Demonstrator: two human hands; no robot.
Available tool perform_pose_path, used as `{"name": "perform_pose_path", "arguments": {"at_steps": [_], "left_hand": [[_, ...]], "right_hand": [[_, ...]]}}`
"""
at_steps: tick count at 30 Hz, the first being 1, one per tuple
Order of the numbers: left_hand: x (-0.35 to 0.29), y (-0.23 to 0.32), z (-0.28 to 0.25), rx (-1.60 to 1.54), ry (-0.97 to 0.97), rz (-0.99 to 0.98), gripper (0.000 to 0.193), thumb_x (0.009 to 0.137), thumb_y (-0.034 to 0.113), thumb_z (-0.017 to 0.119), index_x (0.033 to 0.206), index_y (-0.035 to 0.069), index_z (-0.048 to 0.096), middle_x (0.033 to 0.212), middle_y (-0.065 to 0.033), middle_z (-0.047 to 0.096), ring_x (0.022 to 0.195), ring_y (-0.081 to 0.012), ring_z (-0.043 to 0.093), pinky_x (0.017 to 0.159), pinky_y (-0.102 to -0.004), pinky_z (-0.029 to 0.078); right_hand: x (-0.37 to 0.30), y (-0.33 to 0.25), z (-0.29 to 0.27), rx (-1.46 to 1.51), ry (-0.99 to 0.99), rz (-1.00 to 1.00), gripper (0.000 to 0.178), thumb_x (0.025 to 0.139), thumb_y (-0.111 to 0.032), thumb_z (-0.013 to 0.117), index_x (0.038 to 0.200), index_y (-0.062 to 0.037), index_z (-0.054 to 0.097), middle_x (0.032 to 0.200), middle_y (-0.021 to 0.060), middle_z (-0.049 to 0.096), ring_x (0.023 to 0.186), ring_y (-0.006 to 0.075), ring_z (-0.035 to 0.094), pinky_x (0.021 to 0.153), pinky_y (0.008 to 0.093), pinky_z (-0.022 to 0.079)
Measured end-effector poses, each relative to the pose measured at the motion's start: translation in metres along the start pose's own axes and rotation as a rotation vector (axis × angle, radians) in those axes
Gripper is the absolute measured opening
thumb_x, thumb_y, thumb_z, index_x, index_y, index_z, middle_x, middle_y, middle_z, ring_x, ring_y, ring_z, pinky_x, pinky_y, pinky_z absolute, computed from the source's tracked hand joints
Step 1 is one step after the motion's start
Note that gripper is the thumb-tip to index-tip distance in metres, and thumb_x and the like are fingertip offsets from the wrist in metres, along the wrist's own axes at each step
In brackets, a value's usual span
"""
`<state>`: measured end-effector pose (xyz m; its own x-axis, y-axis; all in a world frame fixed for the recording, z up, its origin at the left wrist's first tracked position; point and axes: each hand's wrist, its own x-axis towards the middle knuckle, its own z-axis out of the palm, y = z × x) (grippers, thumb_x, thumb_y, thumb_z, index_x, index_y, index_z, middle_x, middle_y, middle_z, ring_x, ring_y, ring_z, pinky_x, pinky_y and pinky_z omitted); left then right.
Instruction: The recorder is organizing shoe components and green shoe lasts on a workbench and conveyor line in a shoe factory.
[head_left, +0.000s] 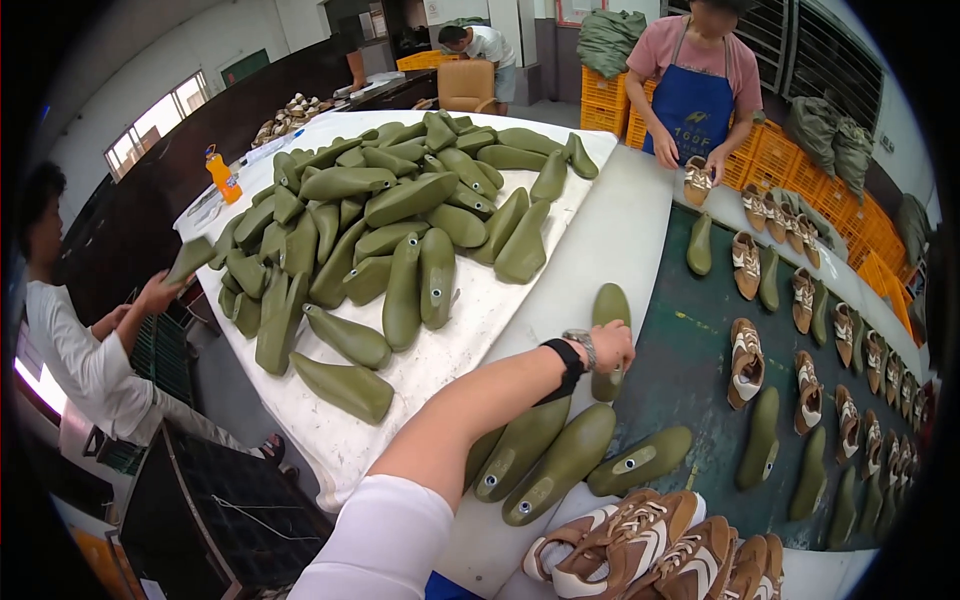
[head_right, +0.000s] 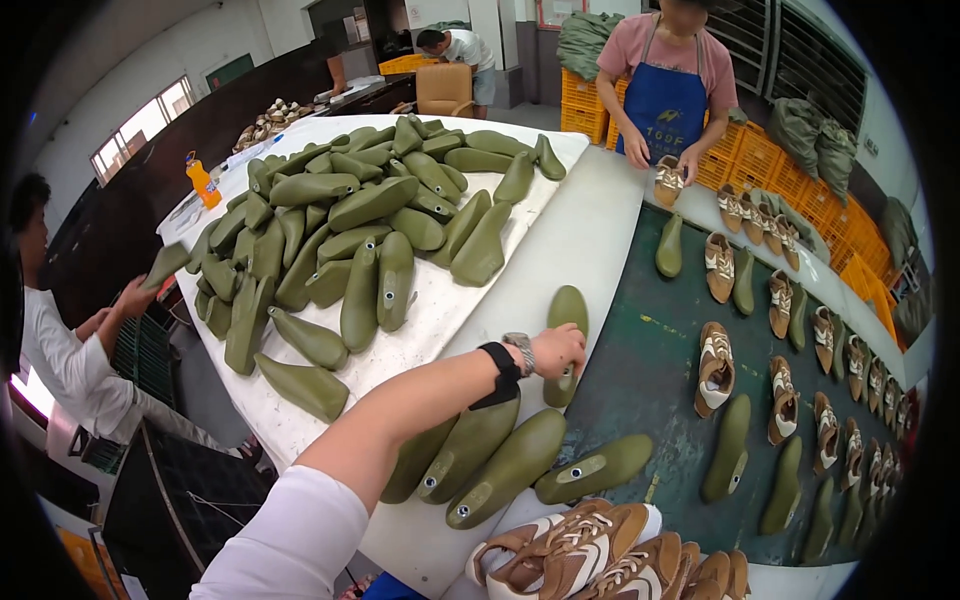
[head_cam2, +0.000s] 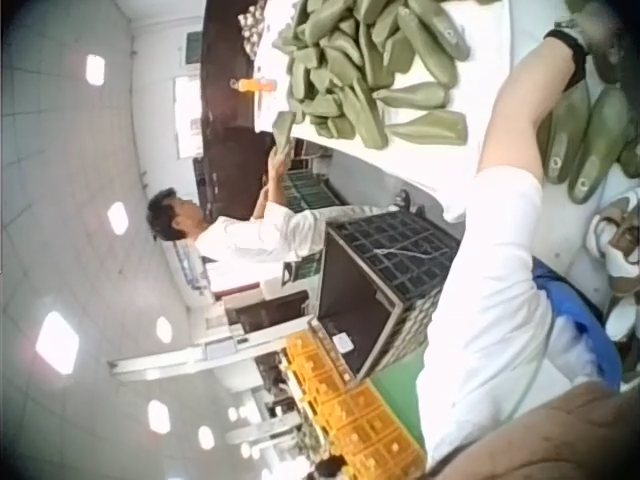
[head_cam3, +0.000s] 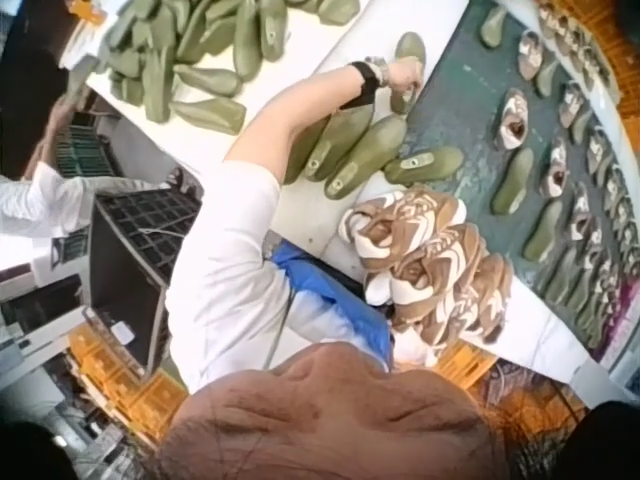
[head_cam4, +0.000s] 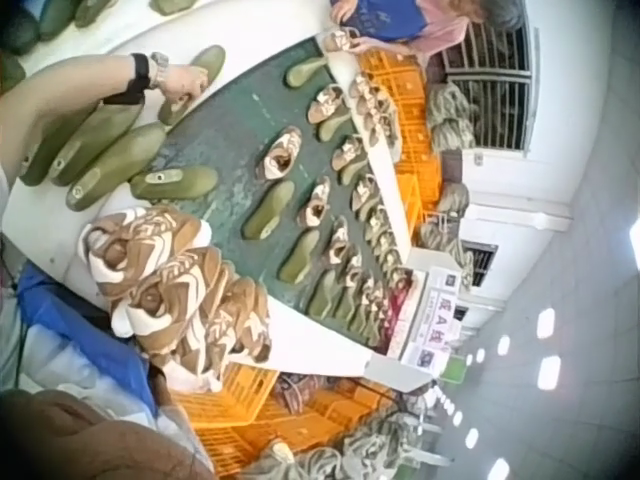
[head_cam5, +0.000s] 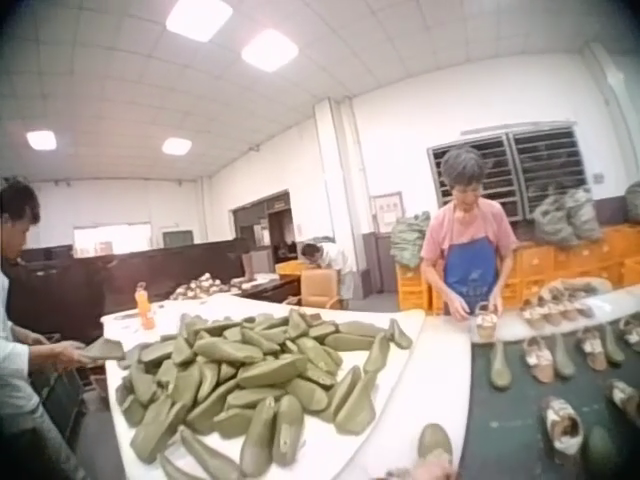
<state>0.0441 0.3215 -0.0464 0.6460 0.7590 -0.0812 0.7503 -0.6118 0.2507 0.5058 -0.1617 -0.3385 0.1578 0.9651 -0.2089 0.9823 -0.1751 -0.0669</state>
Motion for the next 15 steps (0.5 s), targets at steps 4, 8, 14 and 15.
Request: {"name": "perform_pose_path", "arguments": {"at_steps": [4,8,14,15], "left_hand": [[-0.032,-0.023,-0.006,-0.154,0.083,0.189,0.032,0.059,-0.003,0.055,0.085,0.012,0.067,0.108,-0.0119,0.055,0.111,-0.0319,0.046,0.092,-0.0357,0.04],[-0.094,-0.092,-0.011,-0.162,0.655,-0.196,0.051,0.062,-0.008,0.043,0.111,0.004,0.054,0.11,-0.0202,0.054,0.101,-0.038,0.05,0.089,-0.041,0.042],[-0.209,-0.19,-0.01,-0.156,0.666,-1.021,0.062,0.068,0.004,0.056,0.126,0.004,0.034,0.115,-0.0267,0.047,0.107,-0.0428,0.046,0.09,-0.0435,0.041],[-0.207,-0.182,-0.01,-0.174,0.679,-1.041,0.061,0.068,0.003,0.055,0.126,0.009,0.036,0.117,-0.0277,0.045,0.107,-0.0418,0.047,0.09,-0.0431,0.042]], "right_hand": [[0.01,0.0,-0.003,0.009,0.029,-0.019,0.025,0.078,-0.019,0.054,0.084,0.0054,0.059,0.076,0.0194,0.061,0.073,0.0329,0.059,0.063,0.0409,0.048],[0.02,-0.004,-0.004,0.022,0.056,-0.04,0.025,0.078,-0.018,0.054,0.083,0.0056,0.059,0.076,0.0194,0.06,0.073,0.033,0.059,0.063,0.0409,0.048],[0.026,-0.015,-0.003,0.042,0.105,0.004,0.025,0.078,-0.018,0.054,0.083,0.0058,0.059,0.075,0.0194,0.06,0.073,0.0331,0.059,0.064,0.0409,0.048],[0.022,-0.015,-0.003,0.043,0.106,0.017,0.025,0.078,-0.018,0.054,0.083,0.0059,0.059,0.075,0.0194,0.06,0.073,0.0331,0.059,0.064,0.0409,0.048]]}}
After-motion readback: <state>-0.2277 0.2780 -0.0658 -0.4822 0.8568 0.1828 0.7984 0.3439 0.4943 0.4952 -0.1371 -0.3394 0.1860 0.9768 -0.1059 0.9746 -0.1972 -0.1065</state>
